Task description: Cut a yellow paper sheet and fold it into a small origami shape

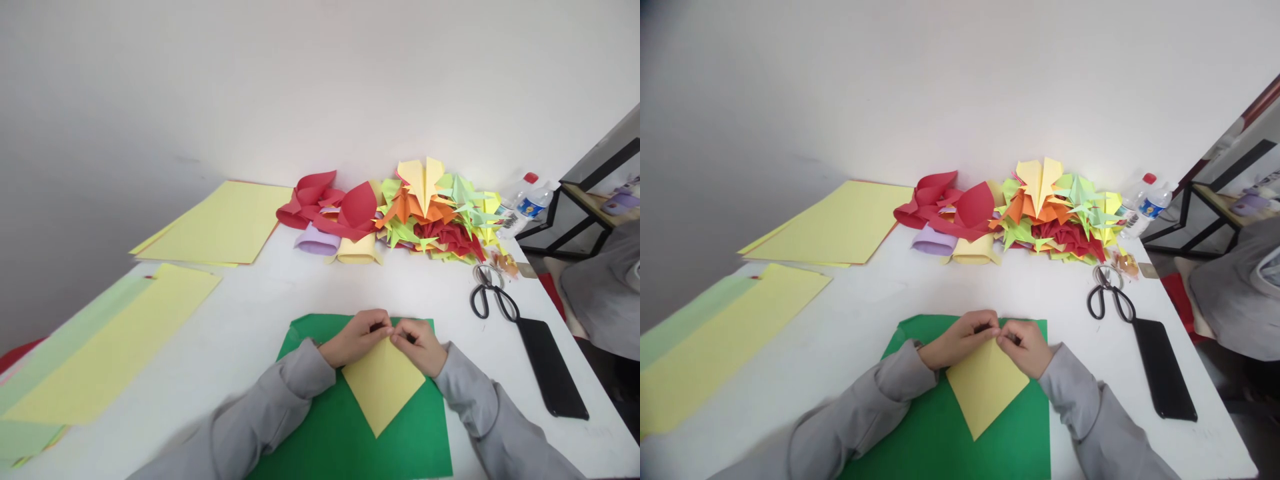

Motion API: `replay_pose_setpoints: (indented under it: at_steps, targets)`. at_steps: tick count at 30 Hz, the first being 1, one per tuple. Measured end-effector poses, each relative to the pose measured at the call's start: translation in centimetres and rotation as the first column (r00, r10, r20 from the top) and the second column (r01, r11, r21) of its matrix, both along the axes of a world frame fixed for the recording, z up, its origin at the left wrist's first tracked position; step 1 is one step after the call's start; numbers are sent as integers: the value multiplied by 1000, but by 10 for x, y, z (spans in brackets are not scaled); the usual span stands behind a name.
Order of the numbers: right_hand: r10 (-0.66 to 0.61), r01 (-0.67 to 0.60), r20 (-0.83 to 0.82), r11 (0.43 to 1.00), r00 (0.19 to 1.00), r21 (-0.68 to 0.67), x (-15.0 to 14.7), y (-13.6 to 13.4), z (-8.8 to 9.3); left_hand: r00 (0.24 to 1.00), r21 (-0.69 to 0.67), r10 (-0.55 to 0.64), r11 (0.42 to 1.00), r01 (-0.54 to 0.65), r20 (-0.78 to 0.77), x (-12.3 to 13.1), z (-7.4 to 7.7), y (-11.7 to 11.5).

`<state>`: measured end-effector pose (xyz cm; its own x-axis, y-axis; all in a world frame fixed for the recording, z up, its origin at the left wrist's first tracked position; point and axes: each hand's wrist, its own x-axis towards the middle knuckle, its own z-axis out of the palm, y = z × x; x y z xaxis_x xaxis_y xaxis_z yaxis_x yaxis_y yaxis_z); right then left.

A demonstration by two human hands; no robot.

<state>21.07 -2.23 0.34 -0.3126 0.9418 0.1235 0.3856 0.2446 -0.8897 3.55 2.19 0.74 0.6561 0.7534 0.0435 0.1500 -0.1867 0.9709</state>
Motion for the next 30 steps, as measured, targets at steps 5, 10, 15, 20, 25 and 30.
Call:
replay_pose_setpoints:
  at_steps: [5, 10, 15, 20, 25, 30]
  targets:
    - [11, -10, 24, 1000, 1000, -14, 1, 3, 1, 1000, -18, 20, 1000, -20, 3, 0, -1, 0]
    - [22, -21, 41, 999, 999, -42, 3, 4, -2, 997, -51, 75, 996, -74, 13, -1, 1, -1]
    - [3, -3, 25, 1000, 1000, -11, 3, 4, -5, 998, -90, 54, 995, -52, 21, -1, 7, -2]
    - [42, -44, -27, 995, 999, -88, 3, 2, -4, 998, -112, 65, 992, -62, 19, -2, 7, 0]
    - [31, -32, -16, 996, 999, -83, 3, 2, -3, 997, -130, 73, 989, -69, 27, -3, 5, 1]
    - [42, -42, -4, 995, 999, -90, 2, 2, -3, 996, -118, 79, 990, -75, 27, -3, 6, 0]
